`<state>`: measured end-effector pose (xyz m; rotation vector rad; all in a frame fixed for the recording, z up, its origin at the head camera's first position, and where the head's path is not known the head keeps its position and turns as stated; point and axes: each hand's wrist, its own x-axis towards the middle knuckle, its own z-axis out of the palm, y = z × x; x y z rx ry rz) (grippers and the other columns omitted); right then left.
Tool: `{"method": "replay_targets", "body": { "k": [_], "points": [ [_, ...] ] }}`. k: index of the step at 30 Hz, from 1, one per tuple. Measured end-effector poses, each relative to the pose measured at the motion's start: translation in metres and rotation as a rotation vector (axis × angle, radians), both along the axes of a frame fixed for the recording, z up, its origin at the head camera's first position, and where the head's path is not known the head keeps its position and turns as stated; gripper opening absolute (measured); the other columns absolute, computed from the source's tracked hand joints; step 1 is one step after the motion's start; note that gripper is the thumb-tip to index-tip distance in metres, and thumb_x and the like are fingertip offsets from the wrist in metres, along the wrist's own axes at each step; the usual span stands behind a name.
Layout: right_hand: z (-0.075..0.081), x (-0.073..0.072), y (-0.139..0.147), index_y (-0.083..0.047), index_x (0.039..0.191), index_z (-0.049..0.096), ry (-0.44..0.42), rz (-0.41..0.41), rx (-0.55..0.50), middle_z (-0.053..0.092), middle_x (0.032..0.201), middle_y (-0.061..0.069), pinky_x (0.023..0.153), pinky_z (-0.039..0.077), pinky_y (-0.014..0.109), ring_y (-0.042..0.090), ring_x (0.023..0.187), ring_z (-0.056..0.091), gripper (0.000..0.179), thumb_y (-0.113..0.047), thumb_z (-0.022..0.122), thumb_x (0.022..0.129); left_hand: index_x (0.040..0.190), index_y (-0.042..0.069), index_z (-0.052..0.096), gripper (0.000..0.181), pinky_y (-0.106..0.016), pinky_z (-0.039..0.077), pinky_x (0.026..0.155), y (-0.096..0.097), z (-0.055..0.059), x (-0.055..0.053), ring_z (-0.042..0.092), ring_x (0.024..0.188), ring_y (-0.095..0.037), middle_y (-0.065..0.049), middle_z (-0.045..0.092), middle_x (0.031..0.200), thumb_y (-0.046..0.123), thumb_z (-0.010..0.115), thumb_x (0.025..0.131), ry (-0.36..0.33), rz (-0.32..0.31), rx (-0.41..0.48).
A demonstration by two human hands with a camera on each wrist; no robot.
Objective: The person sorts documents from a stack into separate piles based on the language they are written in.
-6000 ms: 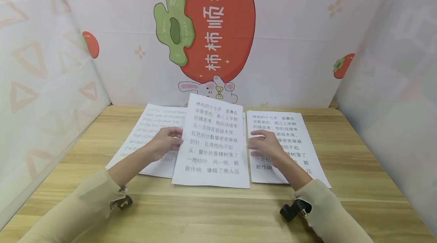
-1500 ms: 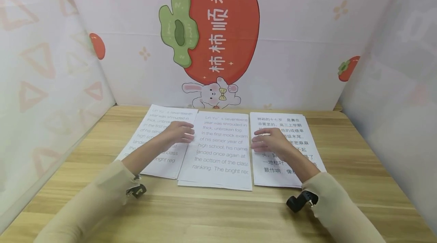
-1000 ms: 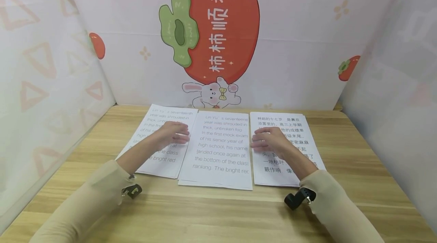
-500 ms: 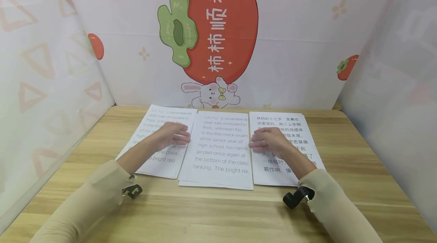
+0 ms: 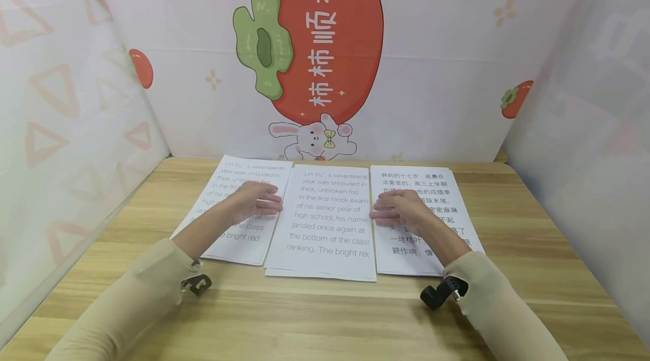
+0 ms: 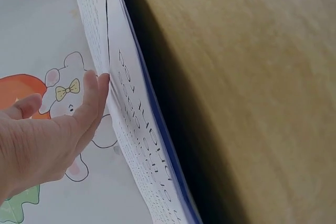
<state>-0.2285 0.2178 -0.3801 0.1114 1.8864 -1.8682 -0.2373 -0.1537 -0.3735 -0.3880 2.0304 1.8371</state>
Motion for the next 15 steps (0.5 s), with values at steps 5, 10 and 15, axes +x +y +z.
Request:
{"method": "replay_targets", "body": {
  "k": [5,10,15],
  "points": [
    [-0.0007,0.0,0.0009,0.015,0.154,0.028,-0.002,0.004,-0.019,0.065,0.131,0.028,0.099,0.058,0.042,0.03,0.106,0.075,0.061,-0.003,0.057,0.104,0.139,-0.007,0.052,0.041,-0.036,0.063,0.089,-0.0002,-0.0006,0.0,0.072,0.107,-0.036,-0.028,0.062,0.131,0.013,0.054,0.103,0.0,0.007,-0.001],
    [-0.002,-0.0003,0.0019,0.015,0.154,0.028,-0.001,0.009,-0.034,0.066,0.13,0.026,0.098,0.058,0.042,0.03,0.106,0.075,0.061,-0.003,0.057,0.104,0.139,-0.007,0.052,0.041,-0.035,0.063,0.088,-0.0002,-0.0002,0.0005,0.072,0.107,-0.035,-0.028,0.063,0.13,0.013,0.053,0.104,-0.004,0.009,0.004],
    [-0.0024,-0.0003,0.0019,0.014,0.154,0.028,-0.004,0.008,-0.038,0.065,0.133,0.027,0.097,0.059,0.041,0.028,0.106,0.075,0.062,-0.004,0.059,0.103,0.142,-0.007,0.049,0.043,-0.037,0.063,0.09,-0.0004,0.001,0.0006,0.072,0.109,-0.037,-0.029,0.062,0.132,0.012,0.054,0.103,-0.007,0.023,0.025]
  ]
}}
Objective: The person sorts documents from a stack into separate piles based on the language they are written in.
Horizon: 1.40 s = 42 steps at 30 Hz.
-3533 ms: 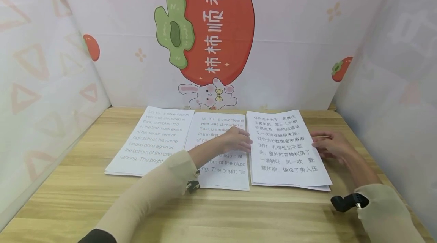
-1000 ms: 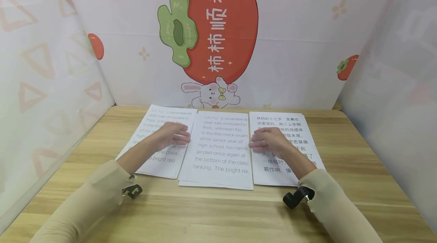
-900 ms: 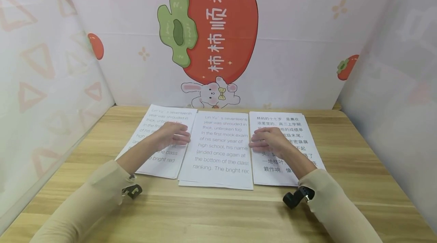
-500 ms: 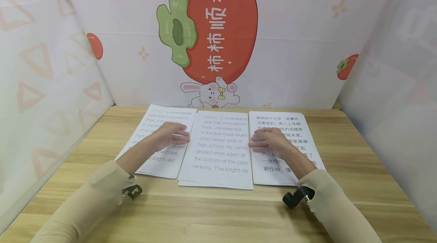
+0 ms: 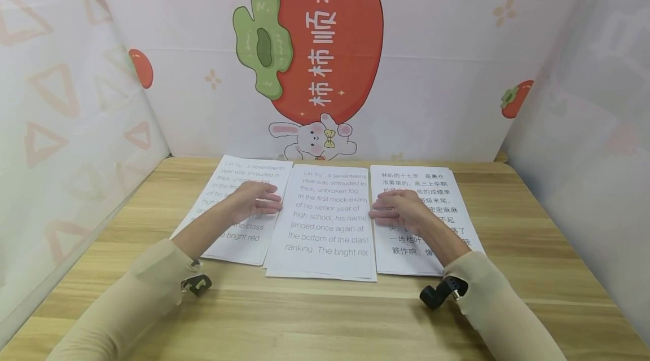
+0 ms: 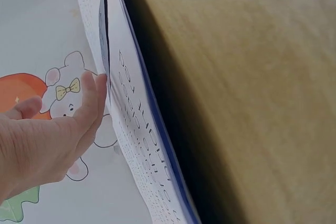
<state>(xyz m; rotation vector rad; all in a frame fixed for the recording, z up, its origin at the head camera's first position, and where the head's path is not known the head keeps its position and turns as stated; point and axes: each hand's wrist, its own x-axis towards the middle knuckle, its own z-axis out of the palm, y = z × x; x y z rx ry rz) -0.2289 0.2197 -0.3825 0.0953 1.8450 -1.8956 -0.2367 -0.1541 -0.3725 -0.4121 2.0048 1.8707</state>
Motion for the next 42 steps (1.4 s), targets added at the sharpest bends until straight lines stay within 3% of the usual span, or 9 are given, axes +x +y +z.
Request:
{"method": "replay_targets", "body": {
  "k": [8,15,21,29,35,38,42],
  "points": [
    [0.0,0.0,-0.001,0.014,0.155,0.027,0.003,-0.001,-0.032,0.064,0.134,0.027,0.097,0.059,0.04,0.025,0.103,0.076,0.063,-0.003,0.059,0.103,0.143,-0.008,0.048,0.044,-0.038,0.062,0.093,0.0,0.001,0.001,0.071,0.113,-0.038,-0.029,0.061,0.134,0.012,0.054,0.103,0.002,0.013,0.017],
    [-0.001,-0.001,-0.002,0.014,0.154,0.029,0.033,0.022,-0.024,0.075,0.115,0.013,0.094,0.061,0.034,0.018,0.099,0.075,0.059,-0.003,0.056,0.104,0.143,-0.009,0.048,0.044,-0.039,0.06,0.097,-0.001,-0.001,0.0,0.067,0.119,-0.039,-0.031,0.06,0.135,0.011,0.053,0.104,0.016,0.009,0.062],
    [-0.003,-0.002,-0.006,0.012,0.153,0.034,0.051,0.02,0.013,0.074,0.103,0.003,0.087,0.062,0.027,0.013,0.093,0.073,0.054,-0.004,0.054,0.106,0.143,-0.01,0.047,0.044,-0.04,0.058,0.101,0.001,0.001,0.003,0.067,0.119,-0.037,-0.034,0.059,0.137,0.013,0.049,0.106,0.024,-0.009,0.109],
    [-0.008,0.0,-0.014,0.01,0.151,0.04,0.126,0.018,0.139,0.071,0.105,0.004,0.078,0.059,0.024,0.012,0.09,0.068,0.06,-0.006,0.066,0.099,0.141,-0.007,0.053,0.043,-0.033,0.059,0.094,0.007,0.0,0.004,0.069,0.107,-0.028,-0.026,0.065,0.133,0.015,0.054,0.105,0.055,-0.052,0.028],
    [-0.012,0.001,-0.017,0.009,0.144,0.047,0.164,0.021,0.198,0.071,0.107,0.005,0.079,0.062,0.027,0.015,0.091,0.069,0.05,-0.005,0.066,0.1,0.142,-0.008,0.052,0.041,-0.039,0.06,0.096,0.013,-0.003,0.006,0.072,0.104,-0.029,-0.024,0.068,0.122,0.008,0.054,0.105,0.085,-0.084,0.013],
    [-0.012,0.002,-0.019,0.009,0.139,0.049,0.164,0.018,0.184,0.071,0.104,0.006,0.079,0.063,0.029,0.016,0.089,0.072,0.045,-0.004,0.066,0.099,0.139,-0.008,0.055,0.04,-0.037,0.063,0.089,0.017,-0.007,0.006,0.074,0.094,-0.027,-0.021,0.069,0.113,0.0,0.058,0.1,0.072,-0.077,-0.009],
    [-0.012,0.004,-0.02,0.009,0.132,0.052,0.16,0.019,0.174,0.071,0.101,0.007,0.077,0.064,0.03,0.018,0.086,0.074,0.039,-0.002,0.067,0.098,0.132,-0.006,0.058,0.039,-0.029,0.063,0.074,0.022,-0.013,0.009,0.072,0.08,-0.022,-0.017,0.07,0.105,-0.005,0.067,0.093,0.065,-0.094,-0.105]
  ]
}}
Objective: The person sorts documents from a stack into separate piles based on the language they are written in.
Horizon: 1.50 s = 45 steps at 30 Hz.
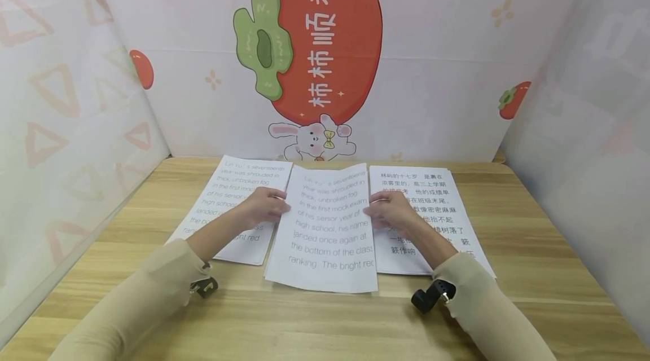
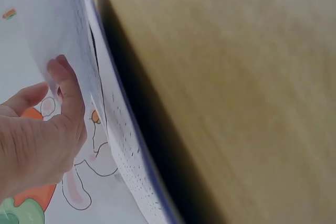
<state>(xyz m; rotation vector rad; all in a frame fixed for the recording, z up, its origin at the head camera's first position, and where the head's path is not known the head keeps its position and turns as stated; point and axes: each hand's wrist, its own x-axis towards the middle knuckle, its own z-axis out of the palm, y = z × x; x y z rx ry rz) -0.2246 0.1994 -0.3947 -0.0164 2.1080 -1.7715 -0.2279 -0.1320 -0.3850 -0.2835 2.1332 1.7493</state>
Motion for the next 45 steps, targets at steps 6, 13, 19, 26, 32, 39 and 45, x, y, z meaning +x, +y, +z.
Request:
{"method": "replay_targets", "body": {
  "k": [6,13,19,26,32,39,45],
  "points": [
    [0.001,0.001,-0.001,0.006,0.125,0.057,0.007,-0.029,0.087,0.071,0.101,0.01,0.071,0.064,0.03,0.019,0.083,0.074,0.033,-0.005,0.07,0.097,0.109,-0.003,0.063,0.021,-0.027,0.062,0.065,0.002,-0.005,0.002,0.071,0.072,-0.02,-0.016,0.071,0.095,-0.004,0.072,0.091,0.046,-0.02,-0.075],
    [0.003,0.002,-0.001,0.006,0.126,0.057,0.003,-0.074,0.159,0.069,0.1,0.01,0.07,0.065,0.031,0.018,0.081,0.071,0.036,-0.005,0.072,0.095,0.101,-0.001,0.066,0.016,-0.026,0.062,0.06,-0.002,-0.004,0.001,0.07,0.067,-0.018,-0.012,0.071,0.089,-0.004,0.076,0.089,0.076,-0.013,-0.111],
    [0.005,0.002,-0.002,0.007,0.124,0.057,0.001,-0.08,0.132,0.067,0.093,0.005,0.067,0.065,0.03,0.015,0.078,0.068,0.036,-0.003,0.072,0.093,0.109,-0.004,0.068,0.019,-0.028,0.064,0.065,-0.008,-0.003,0.0,0.069,0.069,-0.017,-0.012,0.07,0.089,-0.004,0.073,0.091,0.092,-0.005,-0.086],
    [0.007,0.0,-0.003,0.008,0.133,0.053,-0.006,-0.07,0.062,0.069,0.1,0.008,0.074,0.065,0.033,0.016,0.085,0.07,0.041,-0.002,0.068,0.096,0.124,-0.008,0.063,0.03,-0.033,0.065,0.076,-0.015,-0.001,-0.002,0.072,0.08,-0.02,-0.018,0.072,0.102,-0.005,0.066,0.094,0.111,-0.022,-0.045],
    [0.014,-0.001,-0.006,0.008,0.14,0.05,0.021,-0.047,0.046,0.066,0.111,0.012,0.078,0.065,0.032,0.018,0.092,0.068,0.047,-0.004,0.066,0.098,0.131,-0.006,0.059,0.036,-0.034,0.065,0.077,-0.022,0.009,-0.004,0.073,0.078,-0.02,-0.019,0.073,0.103,-0.005,0.063,0.095,0.11,-0.019,-0.043],
    [0.019,-0.007,-0.015,0.008,0.141,0.049,0.046,-0.026,0.02,0.067,0.11,0.013,0.081,0.065,0.033,0.018,0.092,0.067,0.046,-0.004,0.064,0.099,0.137,-0.002,0.058,0.042,-0.033,0.065,0.074,-0.036,0.02,-0.005,0.071,0.075,-0.02,-0.015,0.073,0.102,-0.004,0.061,0.096,0.126,0.003,-0.059],
    [0.02,-0.014,-0.036,0.006,0.143,0.049,0.065,-0.028,-0.023,0.069,0.114,0.015,0.085,0.064,0.035,0.018,0.095,0.07,0.047,-0.003,0.064,0.099,0.145,0.0,0.054,0.047,-0.03,0.065,0.073,-0.054,0.026,-0.006,0.07,0.077,-0.018,-0.02,0.07,0.117,-0.001,0.058,0.099,0.15,0.046,-0.096]
  ]
}}
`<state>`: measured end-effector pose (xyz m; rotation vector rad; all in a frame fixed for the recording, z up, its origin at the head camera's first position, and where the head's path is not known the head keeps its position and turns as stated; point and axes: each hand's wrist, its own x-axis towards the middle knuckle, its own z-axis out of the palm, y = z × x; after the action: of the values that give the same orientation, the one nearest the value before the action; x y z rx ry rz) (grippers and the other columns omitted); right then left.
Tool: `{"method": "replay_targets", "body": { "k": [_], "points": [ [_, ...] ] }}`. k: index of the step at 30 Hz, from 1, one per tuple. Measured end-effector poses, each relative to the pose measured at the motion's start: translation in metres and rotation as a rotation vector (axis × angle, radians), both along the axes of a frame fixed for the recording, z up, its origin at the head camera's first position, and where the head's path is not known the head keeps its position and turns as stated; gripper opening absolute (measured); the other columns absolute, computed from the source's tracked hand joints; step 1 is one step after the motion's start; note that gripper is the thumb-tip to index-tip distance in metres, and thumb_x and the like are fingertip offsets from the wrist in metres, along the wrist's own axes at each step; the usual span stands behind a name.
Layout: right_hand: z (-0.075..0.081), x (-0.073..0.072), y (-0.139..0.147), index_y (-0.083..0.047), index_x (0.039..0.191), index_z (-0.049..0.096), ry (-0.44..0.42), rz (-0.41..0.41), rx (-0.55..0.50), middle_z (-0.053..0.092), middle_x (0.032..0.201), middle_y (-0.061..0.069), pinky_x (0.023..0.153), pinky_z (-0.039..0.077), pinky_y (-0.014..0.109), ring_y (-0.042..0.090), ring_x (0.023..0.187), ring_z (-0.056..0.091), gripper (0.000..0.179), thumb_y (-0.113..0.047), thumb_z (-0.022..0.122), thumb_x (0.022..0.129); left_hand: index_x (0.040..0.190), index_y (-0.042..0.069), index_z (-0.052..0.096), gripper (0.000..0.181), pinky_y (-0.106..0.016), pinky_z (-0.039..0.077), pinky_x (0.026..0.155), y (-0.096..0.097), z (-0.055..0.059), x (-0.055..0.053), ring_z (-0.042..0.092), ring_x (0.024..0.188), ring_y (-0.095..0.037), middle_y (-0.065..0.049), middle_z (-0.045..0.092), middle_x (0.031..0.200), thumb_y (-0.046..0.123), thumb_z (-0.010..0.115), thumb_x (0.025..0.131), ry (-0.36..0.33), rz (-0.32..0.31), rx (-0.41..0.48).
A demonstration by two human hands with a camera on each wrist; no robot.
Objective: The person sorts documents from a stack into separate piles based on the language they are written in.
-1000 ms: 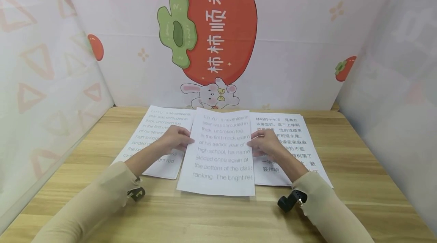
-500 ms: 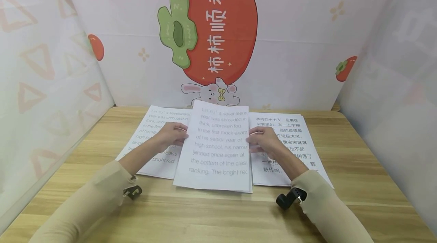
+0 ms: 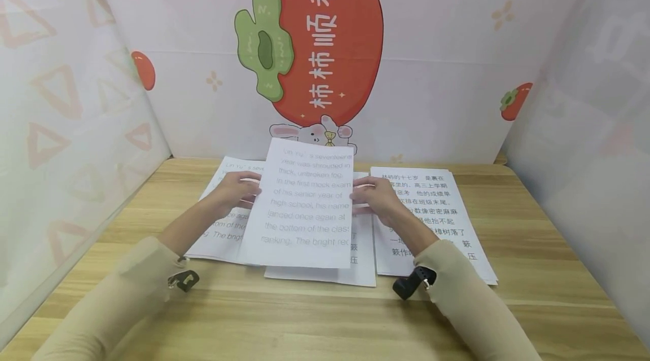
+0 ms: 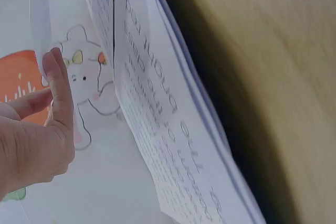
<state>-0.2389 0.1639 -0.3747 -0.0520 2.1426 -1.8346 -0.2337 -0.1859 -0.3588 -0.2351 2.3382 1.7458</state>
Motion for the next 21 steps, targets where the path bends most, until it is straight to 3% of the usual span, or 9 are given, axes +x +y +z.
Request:
{"method": "replay_targets", "body": {
  "k": [7,15,21],
  "points": [
    [-0.002,-0.007,-0.035,0.002,0.144,0.052,-0.019,-0.027,-0.081,0.066,0.124,0.021,0.085,0.064,0.034,0.026,0.1,0.073,0.048,-0.001,0.065,0.099,0.151,0.002,0.049,0.051,-0.023,0.061,0.07,-0.027,-0.002,-0.006,0.068,0.077,-0.013,-0.022,0.067,0.127,0.0,0.055,0.1,0.022,0.075,-0.029],
    [-0.002,-0.01,-0.064,0.001,0.149,0.049,-0.028,0.047,-0.149,0.063,0.13,0.023,0.091,0.062,0.038,0.032,0.111,0.07,0.051,-0.002,0.064,0.1,0.153,0.005,0.047,0.05,-0.021,0.057,0.071,-0.058,-0.005,-0.009,0.066,0.088,-0.018,-0.023,0.06,0.136,0.006,0.052,0.104,0.024,0.123,-0.111],
    [-0.005,-0.015,-0.091,0.004,0.148,0.049,-0.098,0.11,-0.221,0.057,0.136,0.023,0.096,0.06,0.038,0.035,0.12,0.065,0.051,0.003,0.062,0.099,0.154,0.005,0.047,0.05,-0.021,0.053,0.073,-0.08,-0.007,-0.008,0.061,0.1,-0.023,-0.023,0.056,0.141,0.007,0.051,0.104,0.012,0.169,-0.166]
  ]
}}
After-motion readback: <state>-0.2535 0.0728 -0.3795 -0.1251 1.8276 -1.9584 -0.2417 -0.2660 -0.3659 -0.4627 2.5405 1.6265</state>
